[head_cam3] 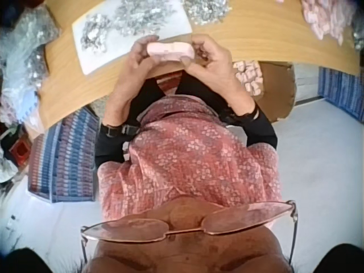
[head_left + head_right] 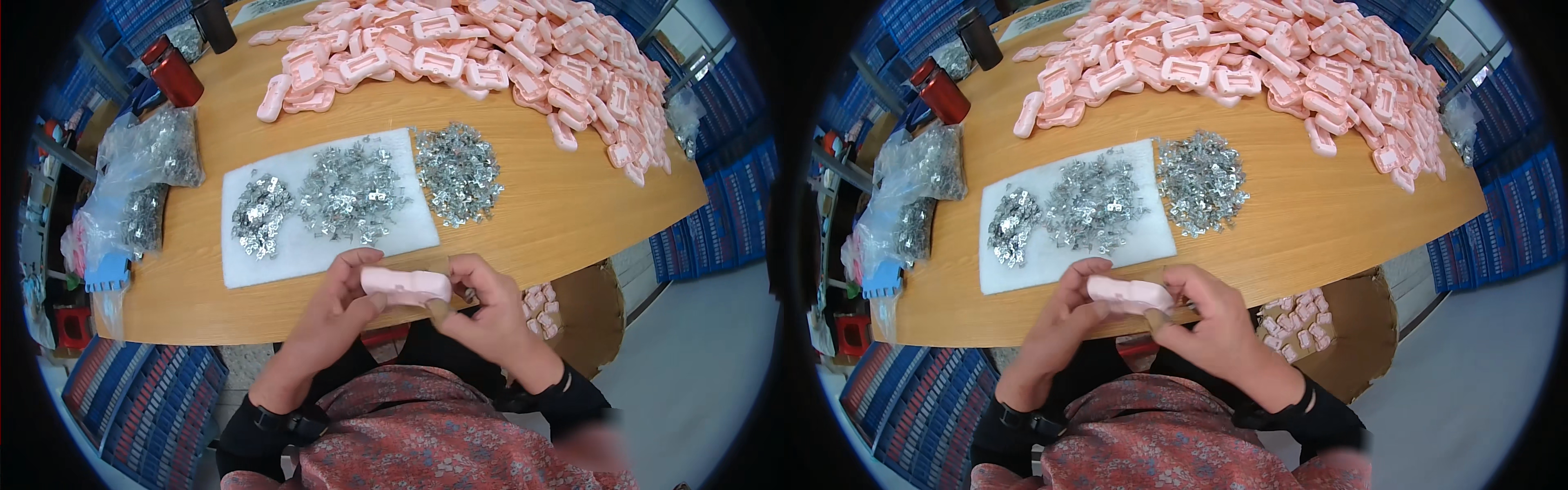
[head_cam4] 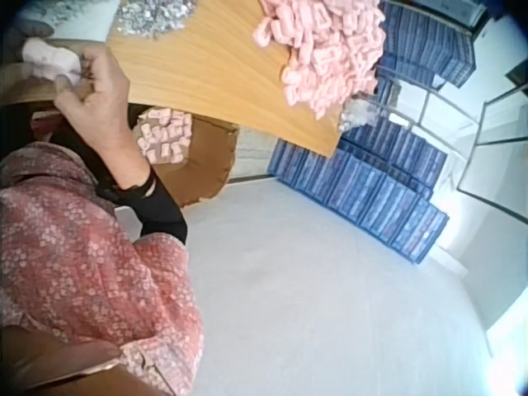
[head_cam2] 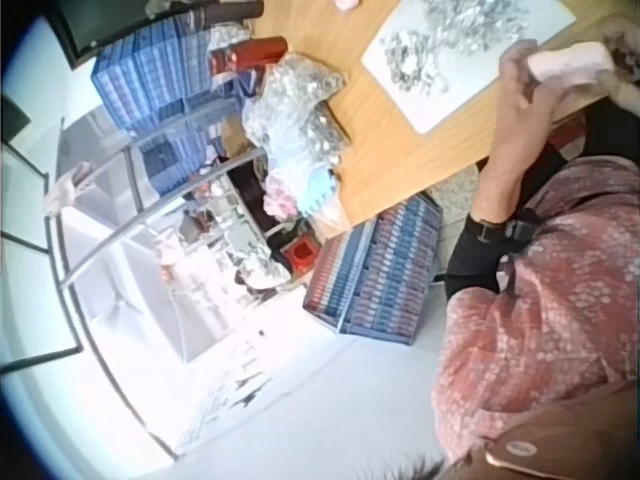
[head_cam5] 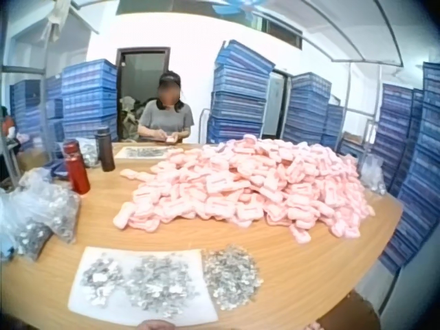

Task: The person sits at a table and assembles pink plastic hair clips by inserting small metal components into them. They use a small pointed tool to push the metal pieces into the plastic slots. The person handles the clips one at a time, picking them from a pile and placing them back after assembly.

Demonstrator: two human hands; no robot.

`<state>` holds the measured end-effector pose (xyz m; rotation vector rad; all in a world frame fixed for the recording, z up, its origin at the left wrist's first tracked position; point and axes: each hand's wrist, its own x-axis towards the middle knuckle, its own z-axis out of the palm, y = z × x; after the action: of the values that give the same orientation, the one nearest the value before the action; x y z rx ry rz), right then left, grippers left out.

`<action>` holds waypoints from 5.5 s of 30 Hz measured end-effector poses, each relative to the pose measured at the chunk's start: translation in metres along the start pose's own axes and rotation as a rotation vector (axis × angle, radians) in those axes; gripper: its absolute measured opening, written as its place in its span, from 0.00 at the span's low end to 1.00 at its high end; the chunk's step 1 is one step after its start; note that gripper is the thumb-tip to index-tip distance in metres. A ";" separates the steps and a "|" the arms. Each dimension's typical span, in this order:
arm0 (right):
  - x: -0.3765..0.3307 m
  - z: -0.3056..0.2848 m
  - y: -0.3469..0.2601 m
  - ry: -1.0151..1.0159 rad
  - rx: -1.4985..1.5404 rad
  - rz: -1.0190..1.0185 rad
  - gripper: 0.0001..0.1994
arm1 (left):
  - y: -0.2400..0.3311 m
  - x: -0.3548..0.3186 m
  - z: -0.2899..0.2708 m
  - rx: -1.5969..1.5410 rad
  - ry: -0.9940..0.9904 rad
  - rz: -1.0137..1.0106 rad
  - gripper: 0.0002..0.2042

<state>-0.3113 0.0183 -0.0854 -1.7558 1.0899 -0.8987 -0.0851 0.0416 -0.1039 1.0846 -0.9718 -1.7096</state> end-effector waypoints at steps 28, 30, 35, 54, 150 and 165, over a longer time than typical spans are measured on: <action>0.105 0.059 -0.036 -0.266 -0.256 -0.103 0.09 | -0.009 -0.025 -0.051 -0.426 -0.199 -0.136 0.24; 0.120 0.075 -0.037 -0.295 -0.312 -0.193 0.09 | -0.009 -0.028 -0.053 -0.397 -0.190 -0.127 0.27; 0.142 0.103 -0.035 -0.350 -0.547 -0.216 0.08 | -0.007 -0.041 -0.055 -0.296 -0.150 -0.025 0.25; 0.110 0.082 -0.057 -0.354 -0.308 -0.259 0.13 | 0.008 -0.021 -0.063 -0.513 0.271 0.132 0.25; 0.085 0.087 -0.051 -0.425 -0.227 -0.072 0.11 | -0.003 -0.027 -0.056 -0.572 0.111 -0.219 0.28; 0.080 0.089 -0.052 -0.365 -0.230 -0.176 0.12 | -0.009 -0.027 -0.056 -0.544 0.109 -0.179 0.28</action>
<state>-0.1880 -0.0165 -0.0607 -2.1318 0.8322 -0.5368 -0.0279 0.0612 -0.1231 0.9030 -0.3103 -1.8848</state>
